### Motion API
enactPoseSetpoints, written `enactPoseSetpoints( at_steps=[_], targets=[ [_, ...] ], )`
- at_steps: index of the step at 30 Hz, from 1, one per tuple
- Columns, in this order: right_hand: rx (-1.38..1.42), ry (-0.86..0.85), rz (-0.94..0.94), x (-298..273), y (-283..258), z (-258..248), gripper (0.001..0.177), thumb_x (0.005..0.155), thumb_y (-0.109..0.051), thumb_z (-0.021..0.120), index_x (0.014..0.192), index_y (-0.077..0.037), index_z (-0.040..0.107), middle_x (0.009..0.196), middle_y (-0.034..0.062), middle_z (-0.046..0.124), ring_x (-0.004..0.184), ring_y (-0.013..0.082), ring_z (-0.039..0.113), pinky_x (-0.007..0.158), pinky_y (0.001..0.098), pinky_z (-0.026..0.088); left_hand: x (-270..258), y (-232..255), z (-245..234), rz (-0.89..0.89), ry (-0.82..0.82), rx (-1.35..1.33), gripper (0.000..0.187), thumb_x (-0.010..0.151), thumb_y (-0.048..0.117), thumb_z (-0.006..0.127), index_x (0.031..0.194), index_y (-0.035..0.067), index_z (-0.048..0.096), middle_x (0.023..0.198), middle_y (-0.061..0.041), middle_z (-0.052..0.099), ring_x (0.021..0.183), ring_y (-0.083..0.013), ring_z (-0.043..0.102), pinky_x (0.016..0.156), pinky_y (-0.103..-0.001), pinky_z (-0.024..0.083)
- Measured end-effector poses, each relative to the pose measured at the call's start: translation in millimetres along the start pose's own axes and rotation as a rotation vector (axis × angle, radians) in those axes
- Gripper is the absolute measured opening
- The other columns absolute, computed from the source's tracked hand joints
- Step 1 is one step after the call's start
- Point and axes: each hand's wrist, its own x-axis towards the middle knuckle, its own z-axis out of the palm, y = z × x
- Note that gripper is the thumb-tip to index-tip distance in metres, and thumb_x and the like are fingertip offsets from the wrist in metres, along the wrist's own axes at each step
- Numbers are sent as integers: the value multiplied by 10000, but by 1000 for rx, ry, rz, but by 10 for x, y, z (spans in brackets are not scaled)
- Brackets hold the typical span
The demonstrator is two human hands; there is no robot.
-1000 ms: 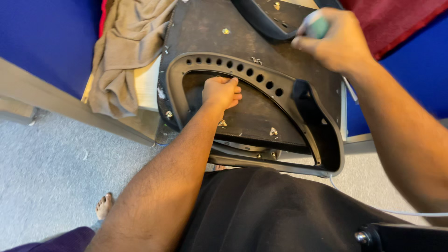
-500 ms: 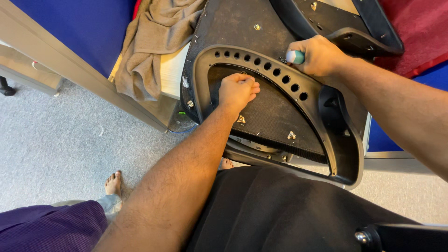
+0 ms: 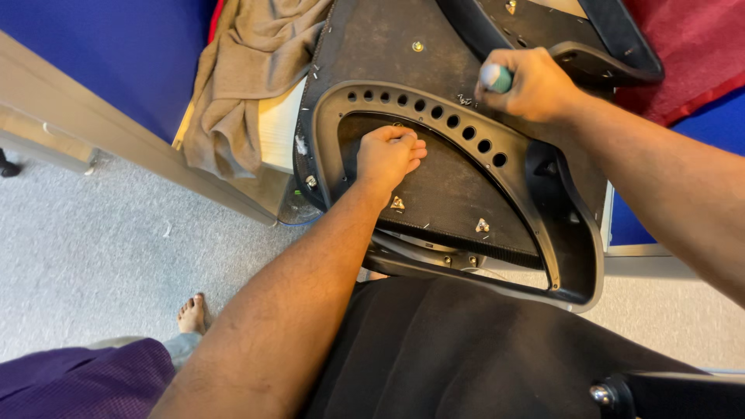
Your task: The person uses a screwdriver to fasten screws into a black plastic chair frame. They align the frame, insert screws, and tighten them one by one.
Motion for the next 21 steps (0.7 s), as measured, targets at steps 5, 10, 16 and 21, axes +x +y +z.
enactPoseSetpoints(
  at_steps=[5,10,16,21],
  targets=[
    [189,167,-88,-150,-455,-147,150,923,-49,798,960,-87,658,977,30,757,917,106,699,866,304,569,112,-36,-63,-26,-98,-253,271,984,125,613,1211,-13,663,1134,-128,747,995,-226,757,862,-329,624],
    [99,147,325,-210,-1042,228,146,902,-137,798,945,-85,669,775,103,709,631,244,682,597,404,545,208,-16,44,-138,-137,-378,169,1015,136,595,1109,8,653,1121,-115,730,1023,-225,747,873,-330,631],
    [-155,238,110,17,-1194,524,209,784,-157,820,951,-94,711,803,168,732,760,375,714,668,454,547,237,-21,42,-168,-148,-391,140,1015,158,595,960,38,642,986,-56,707,924,-165,723,831,-326,629],
    [-142,240,90,100,-1173,660,178,827,-145,799,956,-74,698,809,174,730,775,365,726,693,451,560,229,-43,68,-147,-181,-389,178,1028,184,600,953,32,654,936,-56,688,868,-140,694,802,-326,621]
  ],
)
